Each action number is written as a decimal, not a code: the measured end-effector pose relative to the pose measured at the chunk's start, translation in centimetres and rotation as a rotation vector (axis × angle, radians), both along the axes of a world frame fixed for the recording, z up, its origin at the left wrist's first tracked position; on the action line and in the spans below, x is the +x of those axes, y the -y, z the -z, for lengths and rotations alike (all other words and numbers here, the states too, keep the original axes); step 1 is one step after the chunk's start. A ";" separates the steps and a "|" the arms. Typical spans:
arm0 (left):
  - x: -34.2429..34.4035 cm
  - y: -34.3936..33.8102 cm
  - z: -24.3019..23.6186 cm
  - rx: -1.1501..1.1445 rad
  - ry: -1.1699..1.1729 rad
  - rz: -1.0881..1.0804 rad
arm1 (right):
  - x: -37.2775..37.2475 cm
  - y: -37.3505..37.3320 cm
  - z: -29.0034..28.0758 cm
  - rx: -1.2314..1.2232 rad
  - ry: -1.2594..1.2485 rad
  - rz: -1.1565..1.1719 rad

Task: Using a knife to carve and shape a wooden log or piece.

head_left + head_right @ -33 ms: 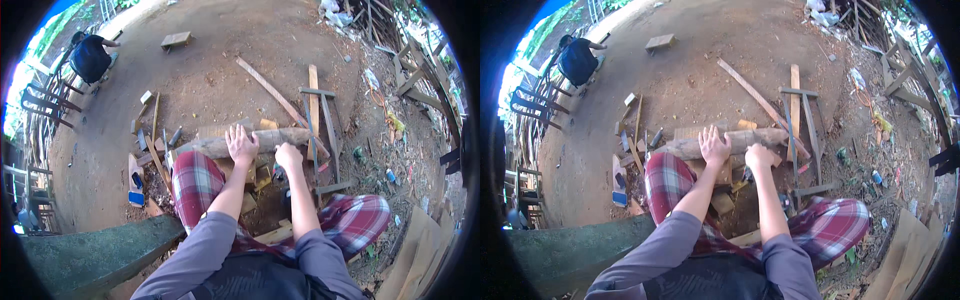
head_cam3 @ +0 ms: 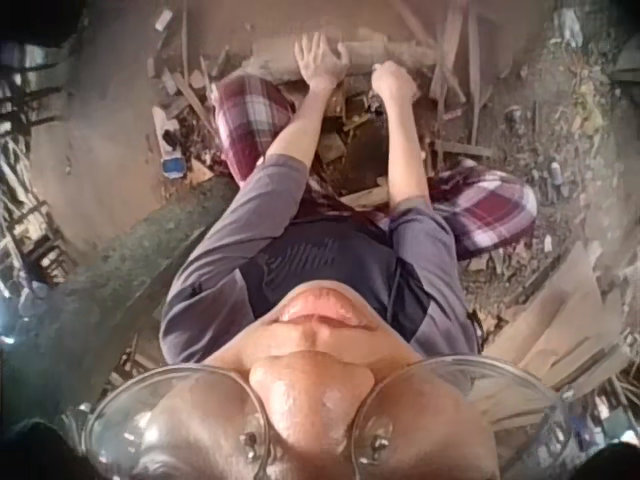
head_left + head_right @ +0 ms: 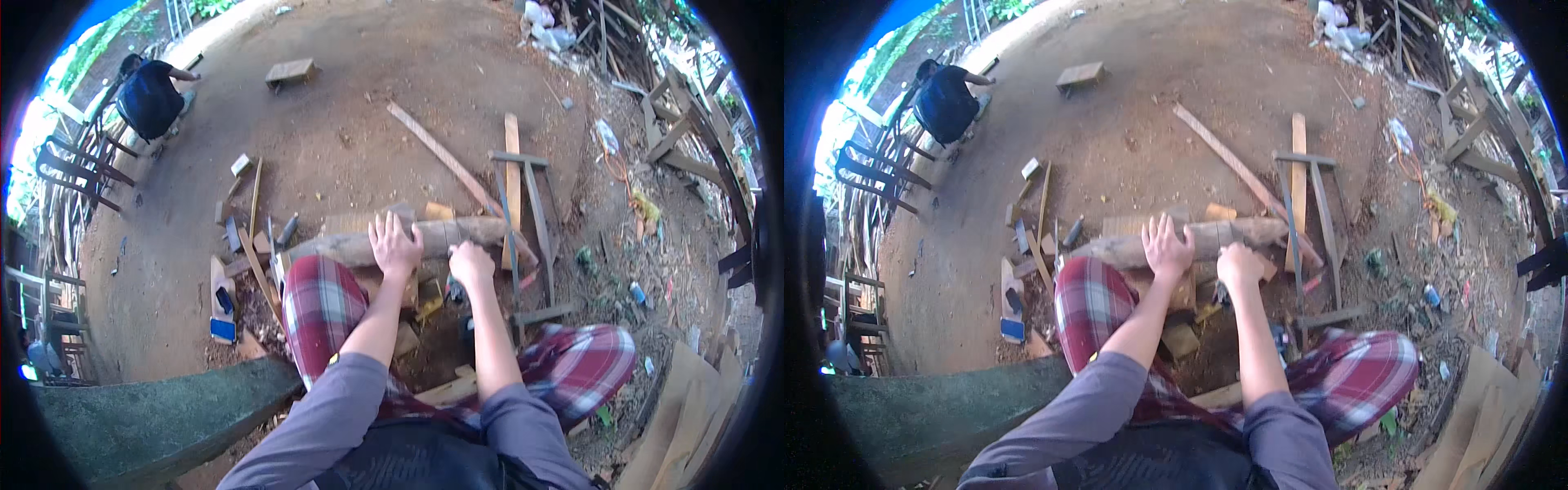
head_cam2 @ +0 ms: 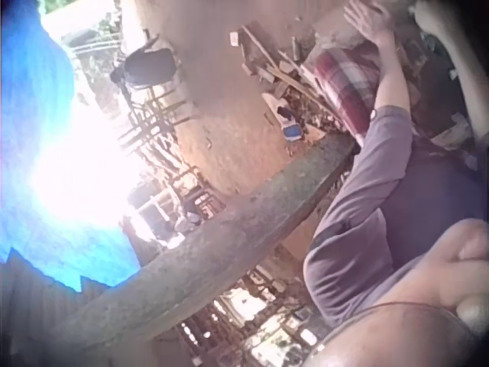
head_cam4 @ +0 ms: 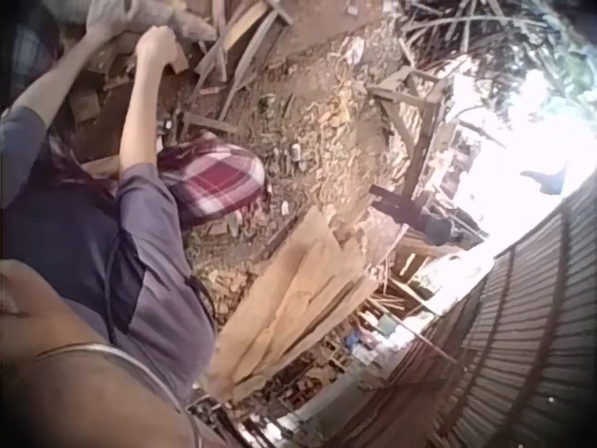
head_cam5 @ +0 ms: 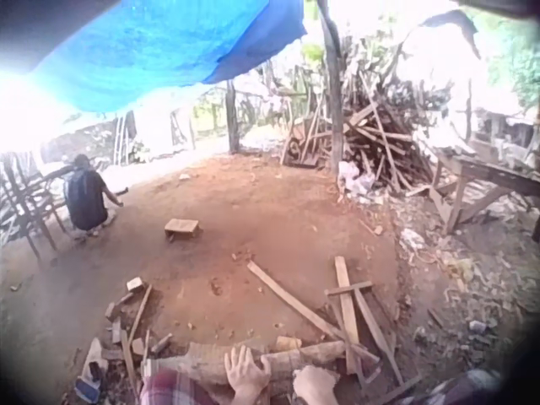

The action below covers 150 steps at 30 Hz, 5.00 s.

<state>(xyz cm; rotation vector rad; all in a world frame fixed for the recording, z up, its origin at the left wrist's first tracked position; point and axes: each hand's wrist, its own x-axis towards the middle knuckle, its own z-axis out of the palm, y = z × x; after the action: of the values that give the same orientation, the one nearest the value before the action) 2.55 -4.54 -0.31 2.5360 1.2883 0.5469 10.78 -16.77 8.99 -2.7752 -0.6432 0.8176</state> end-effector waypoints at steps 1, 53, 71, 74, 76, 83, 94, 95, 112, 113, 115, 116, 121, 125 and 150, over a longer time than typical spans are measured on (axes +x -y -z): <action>-0.5 0.2 -0.3 -0.010 -0.002 -0.006 | -0.5 0.1 -0.4 0.010 0.001 0.013; -0.5 -0.3 -0.7 0.010 -0.010 -0.040 | -4.3 4.0 -2.5 0.037 -0.014 0.041; -0.4 -0.2 -0.6 0.013 0.024 -0.002 | -2.8 2.8 1.2 0.095 0.038 0.041; -0.6 -0.4 -0.4 0.007 0.034 -0.013 | -5.1 4.6 -2.5 0.007 0.021 0.019; -0.7 -0.5 -0.5 0.010 0.027 -0.016 | -6.5 6.6 -6.3 -0.019 -0.014 -0.002; -0.7 -0.7 -0.7 -0.003 0.038 0.007 | -6.2 7.1 -4.6 0.015 -0.012 -0.015; -0.5 -0.3 -0.5 -0.007 0.013 0.001 | -4.0 4.1 1.5 0.133 0.059 0.057; -0.4 -0.4 -0.5 0.001 0.012 -0.007 | -4.7 4.8 0.7 0.135 0.059 0.062; -0.2 0.0 -1.3 -0.045 -0.066 -0.004 | -7.4 6.6 -4.5 0.008 -0.076 -0.014; -0.2 0.0 -1.3 -0.047 -0.068 -0.013 | -7.4 6.8 -4.3 0.003 -0.042 0.010; -0.2 -0.1 -1.2 -0.043 -0.069 -0.012 | -6.7 7.6 -4.1 0.001 -0.040 0.030; -0.3 -0.2 -1.1 -0.038 -0.070 -0.012 | -6.3 7.8 -4.1 -0.016 -0.033 0.019; -0.4 -0.3 -0.9 -0.032 -0.015 0.002 | -5.8 7.8 -4.7 -0.034 -0.039 -0.007; -0.4 -0.1 -1.0 -0.031 -0.013 0.000 | -5.7 7.1 -3.4 -0.018 -0.028 0.023; -0.3 -0.4 -0.9 -0.030 -0.043 -0.021 | -6.3 7.3 -0.4 0.101 0.076 0.036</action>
<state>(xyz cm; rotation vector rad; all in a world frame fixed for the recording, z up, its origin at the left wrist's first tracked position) 2.29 -4.18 0.57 2.5259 1.3299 0.4759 4.49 -24.10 9.39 -2.7295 -0.6268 0.6561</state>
